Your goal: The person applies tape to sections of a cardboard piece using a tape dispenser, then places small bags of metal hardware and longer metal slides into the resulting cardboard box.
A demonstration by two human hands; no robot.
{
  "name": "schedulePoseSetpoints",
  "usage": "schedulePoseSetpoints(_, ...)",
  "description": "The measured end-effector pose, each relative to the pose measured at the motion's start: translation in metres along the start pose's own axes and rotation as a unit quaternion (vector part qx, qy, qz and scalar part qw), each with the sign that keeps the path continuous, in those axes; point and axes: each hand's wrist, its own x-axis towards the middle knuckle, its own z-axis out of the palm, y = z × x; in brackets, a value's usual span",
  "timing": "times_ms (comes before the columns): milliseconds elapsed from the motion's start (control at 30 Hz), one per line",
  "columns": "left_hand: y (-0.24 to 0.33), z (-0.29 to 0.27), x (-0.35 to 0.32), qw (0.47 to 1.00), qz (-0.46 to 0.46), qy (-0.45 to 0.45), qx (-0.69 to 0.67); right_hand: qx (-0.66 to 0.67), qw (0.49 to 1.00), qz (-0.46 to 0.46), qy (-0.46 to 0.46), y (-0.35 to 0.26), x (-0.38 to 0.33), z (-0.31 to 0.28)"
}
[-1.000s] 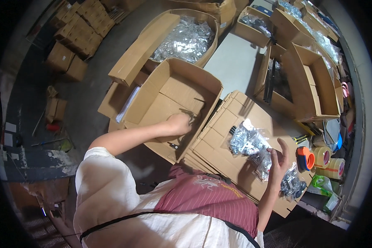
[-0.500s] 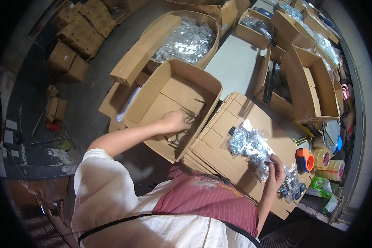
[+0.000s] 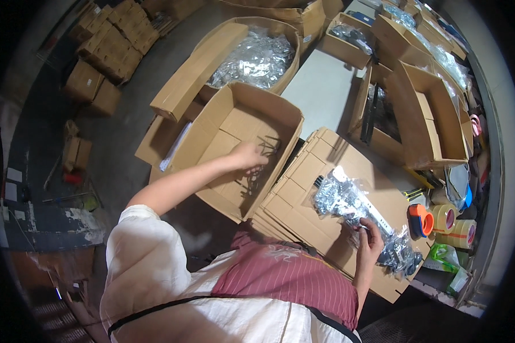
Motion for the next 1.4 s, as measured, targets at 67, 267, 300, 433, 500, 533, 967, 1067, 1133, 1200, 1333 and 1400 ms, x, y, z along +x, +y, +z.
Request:
schedulePoseSetpoints(67,0.001,0.002,0.014,0.998,-0.004,-0.032,-0.060,-0.021,1.000,0.001,-0.011,-0.003,0.001,0.003)
schedulePoseSetpoints(267,-0.016,0.023,0.026,0.962,0.144,0.062,0.225,-0.064,0.998,0.000,-0.023,-0.011,0.003,0.004)
schedulePoseSetpoints(300,-0.016,0.020,0.019,0.966,0.130,0.056,0.217,-0.068,0.997,-0.004,-0.021,-0.008,0.003,0.002)
schedulePoseSetpoints(433,-0.009,0.013,0.007,0.961,0.119,0.024,0.247,0.019,0.999,0.008,0.043,-0.014,-0.004,0.009)
schedulePoseSetpoints(500,-0.014,0.017,0.011,0.952,0.122,0.008,0.281,0.019,0.999,0.006,0.044,-0.007,-0.005,0.007)
schedulePoseSetpoints(533,-0.024,0.022,0.018,0.944,0.152,0.041,0.289,0.020,0.999,0.002,0.047,-0.004,-0.005,0.006)
schedulePoseSetpoints(967,0.008,0.027,0.047,0.953,0.143,0.070,0.260,-0.059,0.998,0.009,0.010,-0.006,-0.005,0.001)
schedulePoseSetpoints(1067,0.021,0.023,0.038,0.958,0.112,0.036,0.261,-0.061,0.998,0.008,0.029,-0.013,-0.009,0.000)
schedulePoseSetpoints(1133,0.024,0.027,0.036,0.946,0.114,0.035,0.303,-0.043,0.998,0.009,0.035,-0.009,-0.010,-0.002)
schedulePoseSetpoints(1200,0.029,0.033,0.036,0.915,0.117,0.031,0.385,-0.036,0.998,-0.001,0.046,-0.004,-0.013,-0.003)
schedulePoseSetpoints(1333,0.029,0.026,0.032,0.920,0.107,0.006,0.376,-0.018,0.997,-0.004,0.074,-0.014,-0.020,-0.001)
schedulePoseSetpoints(1400,0.007,0.017,0.035,0.940,0.110,0.040,0.320,-0.003,0.997,-0.013,0.070,-0.018,-0.018,0.001)
